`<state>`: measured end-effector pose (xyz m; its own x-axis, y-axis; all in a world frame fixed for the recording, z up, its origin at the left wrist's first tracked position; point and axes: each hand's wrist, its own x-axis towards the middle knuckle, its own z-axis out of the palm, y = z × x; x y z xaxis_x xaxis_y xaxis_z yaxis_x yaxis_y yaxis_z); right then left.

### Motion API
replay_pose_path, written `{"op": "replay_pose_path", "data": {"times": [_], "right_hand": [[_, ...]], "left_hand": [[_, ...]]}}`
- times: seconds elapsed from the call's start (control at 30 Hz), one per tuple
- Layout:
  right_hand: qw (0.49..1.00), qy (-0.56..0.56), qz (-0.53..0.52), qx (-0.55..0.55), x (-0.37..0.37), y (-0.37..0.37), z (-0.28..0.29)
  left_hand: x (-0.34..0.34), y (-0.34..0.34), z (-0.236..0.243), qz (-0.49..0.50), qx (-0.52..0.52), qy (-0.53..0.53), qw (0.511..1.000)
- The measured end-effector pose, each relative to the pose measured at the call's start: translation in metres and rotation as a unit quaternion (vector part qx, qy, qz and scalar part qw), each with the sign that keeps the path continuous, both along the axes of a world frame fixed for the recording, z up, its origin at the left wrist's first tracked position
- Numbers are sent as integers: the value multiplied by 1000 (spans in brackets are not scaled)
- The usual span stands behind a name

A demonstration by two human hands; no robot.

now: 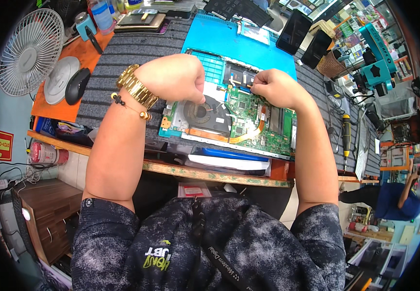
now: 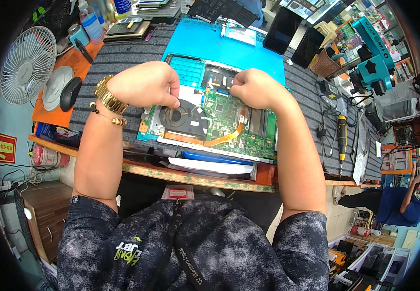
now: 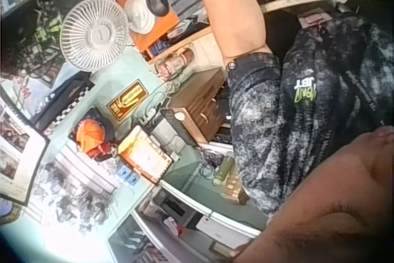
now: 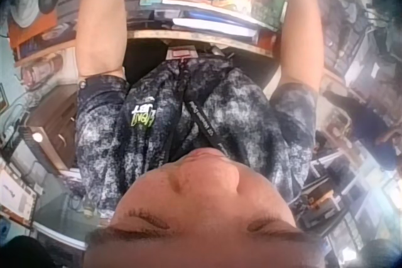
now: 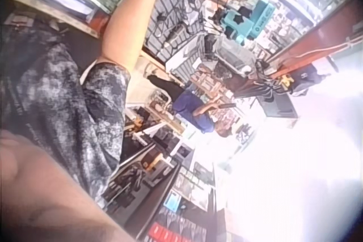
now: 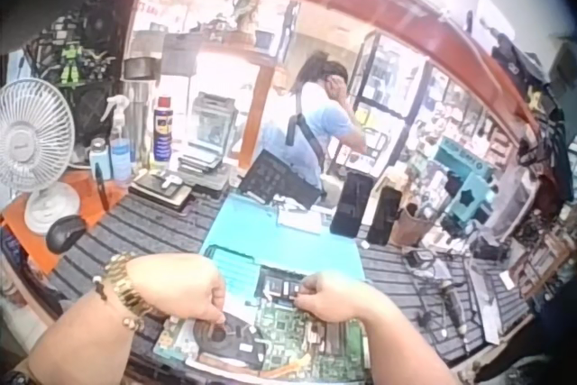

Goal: The person removes internal components from a laptop, including disconnecting ribbon cables by hand, removing a metal plate with a screwdriver, and lifting the motherboard out of the chassis.

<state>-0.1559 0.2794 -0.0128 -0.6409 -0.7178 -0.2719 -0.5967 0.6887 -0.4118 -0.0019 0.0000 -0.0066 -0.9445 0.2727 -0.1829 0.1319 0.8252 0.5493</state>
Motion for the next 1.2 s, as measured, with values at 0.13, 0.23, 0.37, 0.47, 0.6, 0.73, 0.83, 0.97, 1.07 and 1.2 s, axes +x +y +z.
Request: {"op": "replay_pose_path", "data": {"times": [0.13, 0.23, 0.37, 0.47, 0.6, 0.73, 0.83, 0.97, 1.07, 1.2], "right_hand": [[1000, 0, 0, 4, 0, 1, 0], [1000, 8, -4, -14, 3, 1, -1], [1000, 4, -9, -15, 3, 0, -1], [1000, -7, -5, 16, -1, 0, 3], [1000, 6, 2, 0, -7, -2, 2], [1000, 1, -4, 0, -7, -2, 0], [1000, 0, -2, 3, -7, -2, 2], [1000, -5, 3, -3, -8, -1, 2], [1000, 4, 14, -15, -9, 0, -1], [1000, -2, 15, -18, -12, 0, -3]], "left_hand": [[-1, -1, -6, -2, 6, 7, 1000], [-1, -1, -8, -9, 0, 19, 1000], [-3, -1, -6, -5, -6, 18, 1000], [-5, 0, -6, 6, -15, 16, 1000], [-7, 3, -4, 16, 15, 73, 997], [-8, 12, -1, -3, 57, 73, 996], [-9, 22, -2, -52, 88, 56, 993], [-8, 50, -15, -138, 146, 162, 966], [-5, 68, -25, -135, 125, 105, 977], [-3, 81, -34, -140, 104, 144, 974]]}}
